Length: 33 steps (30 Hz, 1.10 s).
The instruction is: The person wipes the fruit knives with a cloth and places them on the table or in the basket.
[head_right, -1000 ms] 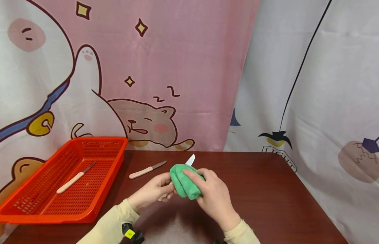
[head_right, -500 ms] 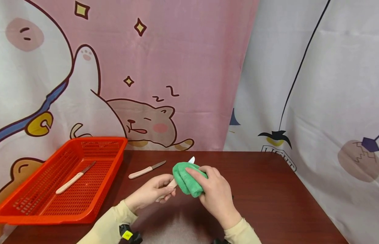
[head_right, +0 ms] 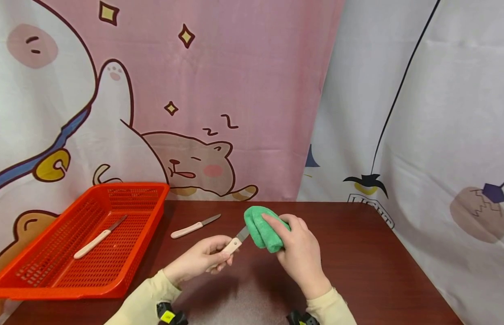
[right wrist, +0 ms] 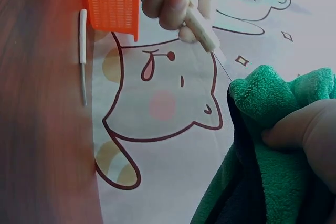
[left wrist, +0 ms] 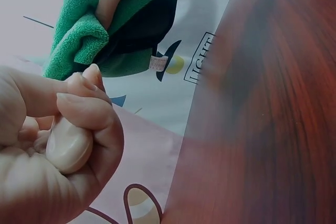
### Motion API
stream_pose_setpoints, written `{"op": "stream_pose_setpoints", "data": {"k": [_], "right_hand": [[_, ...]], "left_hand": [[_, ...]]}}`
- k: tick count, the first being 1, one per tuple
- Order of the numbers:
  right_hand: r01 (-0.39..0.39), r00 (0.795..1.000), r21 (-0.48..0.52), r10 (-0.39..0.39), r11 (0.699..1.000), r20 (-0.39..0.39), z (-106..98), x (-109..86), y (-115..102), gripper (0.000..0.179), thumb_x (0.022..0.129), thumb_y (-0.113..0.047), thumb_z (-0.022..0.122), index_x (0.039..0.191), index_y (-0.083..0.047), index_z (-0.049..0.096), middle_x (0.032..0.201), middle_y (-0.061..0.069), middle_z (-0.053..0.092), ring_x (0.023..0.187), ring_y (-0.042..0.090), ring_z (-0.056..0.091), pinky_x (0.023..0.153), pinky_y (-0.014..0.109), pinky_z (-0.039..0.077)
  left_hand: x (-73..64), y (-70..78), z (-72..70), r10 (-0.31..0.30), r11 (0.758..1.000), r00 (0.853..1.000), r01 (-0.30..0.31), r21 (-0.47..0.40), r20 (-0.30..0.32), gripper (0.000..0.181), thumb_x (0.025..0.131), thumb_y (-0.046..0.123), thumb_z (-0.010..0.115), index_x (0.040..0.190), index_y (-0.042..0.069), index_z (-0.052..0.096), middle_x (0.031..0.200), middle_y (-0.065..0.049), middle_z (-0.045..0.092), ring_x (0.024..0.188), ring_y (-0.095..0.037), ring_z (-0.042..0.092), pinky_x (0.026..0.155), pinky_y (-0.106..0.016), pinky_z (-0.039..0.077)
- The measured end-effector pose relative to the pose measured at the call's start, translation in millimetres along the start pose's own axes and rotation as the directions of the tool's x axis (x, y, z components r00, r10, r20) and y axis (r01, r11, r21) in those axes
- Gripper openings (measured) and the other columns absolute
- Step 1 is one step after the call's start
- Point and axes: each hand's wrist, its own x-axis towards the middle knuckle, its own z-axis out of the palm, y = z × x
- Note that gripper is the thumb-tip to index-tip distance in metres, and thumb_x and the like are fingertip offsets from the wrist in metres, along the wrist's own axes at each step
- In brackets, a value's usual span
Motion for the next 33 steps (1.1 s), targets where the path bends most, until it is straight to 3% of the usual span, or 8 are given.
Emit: {"op": "stream_pose_setpoints", "data": {"k": [5,13,24,33], "right_hand": [[-0.051,0.999,-0.026,0.051,0.998,-0.009,-5.2,0.4,7.4,0.084,0.058,0.015,0.077,0.131,-0.023,0.064,0.107,0.011,0.060,0.098,0.031,0.059,0.053,0.040,0.050],[-0.086,0.995,-0.039,0.084,0.996,-0.051,-14.4,1.7,15.3,0.081,0.060,0.016,0.073,0.131,-0.022,0.064,0.106,0.012,0.061,0.099,0.032,0.058,0.055,0.045,0.050],[-0.075,0.994,-0.022,0.073,0.997,-0.078,-24.9,4.8,10.6,0.084,0.058,0.019,0.071,0.132,-0.021,0.064,0.108,0.012,0.060,0.101,0.032,0.058,0.058,0.046,0.051],[0.005,0.998,0.023,-0.004,1.000,-0.068,-20.0,6.6,-2.7,0.090,0.053,0.019,0.076,0.131,-0.023,0.065,0.109,0.008,0.061,0.101,0.027,0.059,0.059,0.043,0.052]], "left_hand": [[-1.0,-2.5,-2.1,0.013,1.000,1.000,-0.013,-0.024,0.001,0.012,0.100,-0.001,0.052,0.110,-0.003,0.059,0.087,-0.033,0.056,0.060,-0.011,0.049,0.050,-0.022,0.040],[-4.8,-4.6,-12.5,0.037,0.995,0.998,-0.042,-0.090,-0.049,0.015,0.100,0.001,0.053,0.114,-0.005,0.056,0.084,-0.017,0.056,0.060,-0.011,0.048,0.049,-0.024,0.039],[-7.9,-4.0,-16.8,0.038,0.987,0.997,-0.049,-0.154,-0.073,0.021,0.100,0.002,0.053,0.119,-0.008,0.054,0.086,-0.013,0.056,0.060,-0.010,0.049,0.050,-0.021,0.040],[-2.6,-6.4,-15.4,0.042,0.989,0.996,-0.053,-0.141,-0.077,0.019,0.101,0.002,0.052,0.117,-0.008,0.054,0.086,-0.014,0.055,0.058,-0.011,0.048,0.048,-0.021,0.037]]}}
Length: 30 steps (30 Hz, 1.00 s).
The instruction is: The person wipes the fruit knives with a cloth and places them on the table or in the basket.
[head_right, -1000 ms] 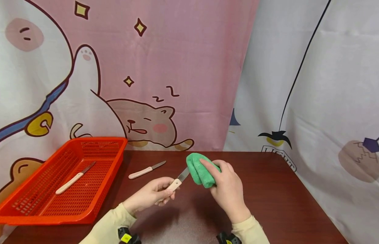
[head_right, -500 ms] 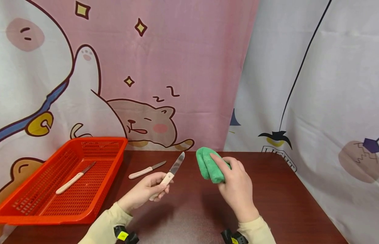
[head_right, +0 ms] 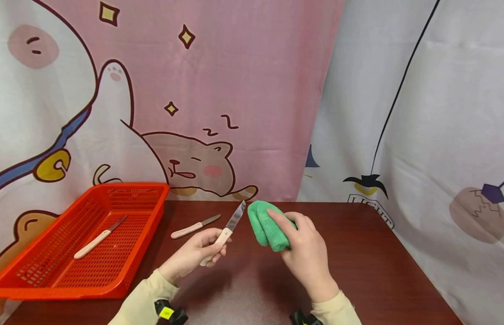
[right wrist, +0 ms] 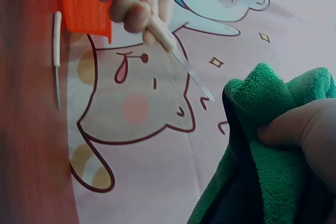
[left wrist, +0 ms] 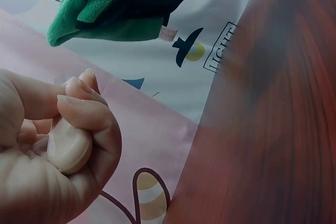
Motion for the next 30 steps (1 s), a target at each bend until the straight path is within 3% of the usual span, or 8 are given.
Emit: {"op": "stream_pose_setpoints", "data": {"k": [11,20,30], "right_hand": [[0.058,0.997,0.044,-0.060,0.997,0.053,11.8,-3.7,-13.7,0.095,0.050,0.018,0.081,0.133,-0.025,0.063,0.109,0.007,0.060,0.099,0.027,0.060,0.061,0.041,0.053],[0.068,0.991,0.073,-0.076,0.995,0.109,19.5,-6.5,-18.6,0.086,0.060,0.012,0.077,0.134,-0.029,0.062,0.109,0.004,0.061,0.097,0.023,0.059,0.064,0.040,0.054],[0.100,0.989,0.061,-0.106,0.993,0.105,26.6,-9.6,-18.7,0.086,0.057,0.012,0.080,0.131,-0.029,0.064,0.106,0.005,0.062,0.093,0.023,0.061,0.062,0.039,0.054]], "left_hand": [[4.5,2.3,6.3,-0.006,1.000,1.000,0.007,0.015,-0.007,0.019,0.102,0.003,0.051,0.117,-0.007,0.055,0.086,-0.015,0.056,0.058,-0.012,0.048,0.049,-0.021,0.039],[5.5,1.0,12.1,0.001,1.000,1.000,-0.002,0.027,0.023,0.016,0.103,0.003,0.047,0.114,-0.007,0.053,0.084,-0.008,0.058,0.059,-0.011,0.048,0.050,-0.022,0.039],[4.2,-0.4,16.8,-0.016,1.000,0.999,0.016,0.019,0.029,0.014,0.103,0.005,0.049,0.106,-0.008,0.053,0.079,-0.005,0.057,0.057,-0.012,0.047,0.050,-0.022,0.038]]}}
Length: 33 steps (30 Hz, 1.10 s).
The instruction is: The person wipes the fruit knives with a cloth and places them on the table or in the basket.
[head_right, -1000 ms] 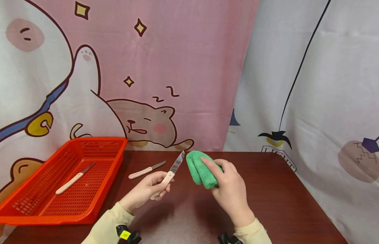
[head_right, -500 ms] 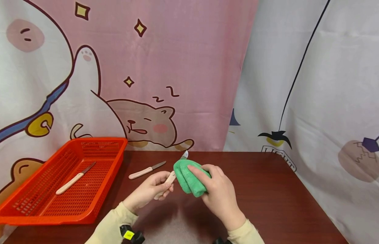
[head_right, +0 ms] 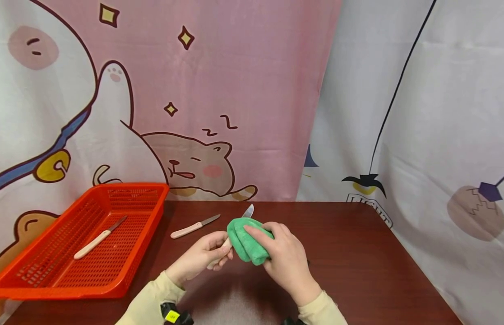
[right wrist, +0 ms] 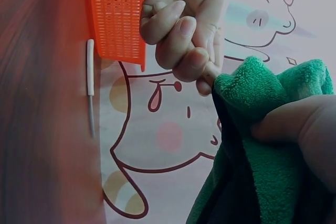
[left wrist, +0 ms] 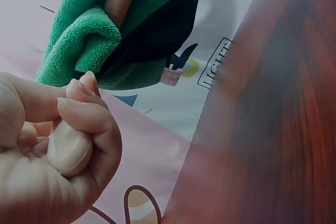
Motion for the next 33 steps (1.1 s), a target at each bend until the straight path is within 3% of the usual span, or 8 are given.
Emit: {"op": "stream_pose_setpoints", "data": {"k": [8,14,29,33], "right_hand": [[-0.034,0.999,-0.006,0.034,0.999,0.000,1.9,-1.7,2.3,0.083,0.057,0.010,0.082,0.129,-0.029,0.065,0.105,0.005,0.061,0.094,0.024,0.060,0.062,0.039,0.054],[-0.072,0.997,-0.028,0.072,0.997,-0.002,0.9,-2.0,6.6,0.085,0.056,0.011,0.083,0.129,-0.029,0.065,0.106,0.007,0.061,0.095,0.025,0.060,0.059,0.039,0.053],[-0.126,0.992,-0.072,0.124,0.989,-0.030,-5.0,-2.4,19.7,0.087,0.053,0.015,0.084,0.129,-0.025,0.065,0.106,0.009,0.059,0.094,0.029,0.059,0.055,0.038,0.051],[-0.148,0.989,-0.085,0.146,0.985,-0.037,-10.3,-2.3,23.6,0.086,0.054,0.015,0.083,0.129,-0.024,0.065,0.107,0.010,0.059,0.096,0.030,0.058,0.055,0.040,0.051]], "left_hand": [[-0.8,-2.3,1.0,0.018,1.000,1.000,-0.017,-0.019,0.019,0.013,0.102,0.004,0.050,0.105,-0.008,0.053,0.081,-0.006,0.057,0.058,-0.012,0.048,0.050,-0.021,0.039],[-2.6,-1.2,1.2,0.012,1.000,1.000,-0.012,-0.027,0.020,0.016,0.102,0.002,0.049,0.114,-0.008,0.055,0.084,-0.007,0.058,0.059,-0.011,0.048,0.049,-0.022,0.038],[-5.7,-5.5,-1.0,-0.007,1.000,1.000,0.008,-0.016,0.027,0.017,0.101,0.003,0.052,0.114,-0.006,0.058,0.085,-0.027,0.055,0.059,-0.010,0.048,0.049,-0.023,0.038],[-5.8,-6.5,-2.0,-0.011,1.000,1.000,0.012,-0.002,0.022,0.017,0.101,0.003,0.053,0.114,-0.006,0.058,0.084,-0.019,0.057,0.060,-0.010,0.048,0.049,-0.022,0.039]]}}
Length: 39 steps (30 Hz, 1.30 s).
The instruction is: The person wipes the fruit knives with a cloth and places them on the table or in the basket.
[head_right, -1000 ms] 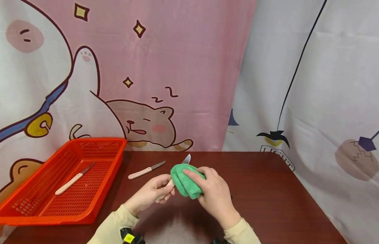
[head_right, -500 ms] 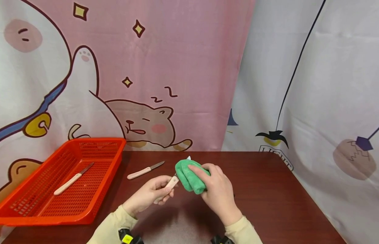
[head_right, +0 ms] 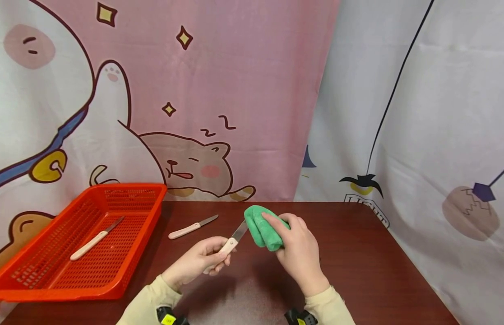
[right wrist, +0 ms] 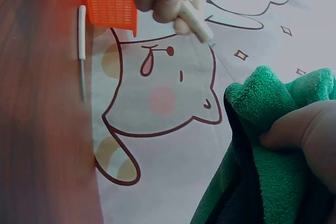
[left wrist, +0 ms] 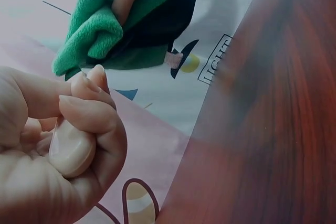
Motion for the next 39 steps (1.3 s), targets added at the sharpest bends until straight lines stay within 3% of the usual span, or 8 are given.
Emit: {"op": "stream_pose_setpoints", "data": {"k": [12,19,29,39], "right_hand": [[-0.039,0.998,-0.013,0.038,0.999,-0.059,-16.2,4.2,10.8,0.080,0.060,0.015,0.077,0.131,-0.022,0.065,0.106,0.011,0.060,0.100,0.031,0.057,0.057,0.043,0.050],[-0.030,0.996,0.005,0.030,1.000,-0.081,-23.6,6.9,6.4,0.081,0.060,0.016,0.077,0.130,-0.021,0.065,0.108,0.012,0.060,0.101,0.032,0.057,0.062,0.046,0.051],[0.039,0.994,0.050,-0.034,0.998,-0.108,-23.8,8.2,-7.6,0.087,0.055,0.019,0.079,0.130,-0.023,0.066,0.110,0.007,0.061,0.103,0.028,0.058,0.063,0.045,0.052],[0.092,0.994,0.100,-0.085,0.991,-0.073,-13.2,6.0,-21.6,0.092,0.051,0.020,0.075,0.131,-0.026,0.064,0.110,0.006,0.060,0.100,0.026,0.058,0.061,0.042,0.052]], "left_hand": [[-7.9,-0.9,-13.3,0.012,0.997,0.999,-0.015,-0.078,-0.032,0.019,0.100,0.003,0.054,0.117,-0.007,0.056,0.085,-0.014,0.056,0.060,-0.011,0.047,0.049,-0.021,0.036],[-11.1,0.5,-22.3,0.029,0.998,0.998,-0.032,-0.060,-0.057,0.019,0.100,0.001,0.053,0.116,-0.010,0.054,0.085,-0.015,0.056,0.059,-0.011,0.047,0.049,-0.020,0.038],[-11.0,0.0,-27.8,0.032,0.997,0.997,-0.036,-0.065,-0.068,0.020,0.100,0.000,0.053,0.117,-0.010,0.053,0.084,-0.010,0.057,0.059,-0.011,0.047,0.049,-0.019,0.038],[-6.0,4.1,-23.5,0.044,0.998,0.997,-0.047,-0.048,-0.071,0.020,0.101,0.003,0.053,0.117,-0.009,0.054,0.085,-0.011,0.057,0.058,-0.011,0.047,0.048,-0.018,0.038]]}}
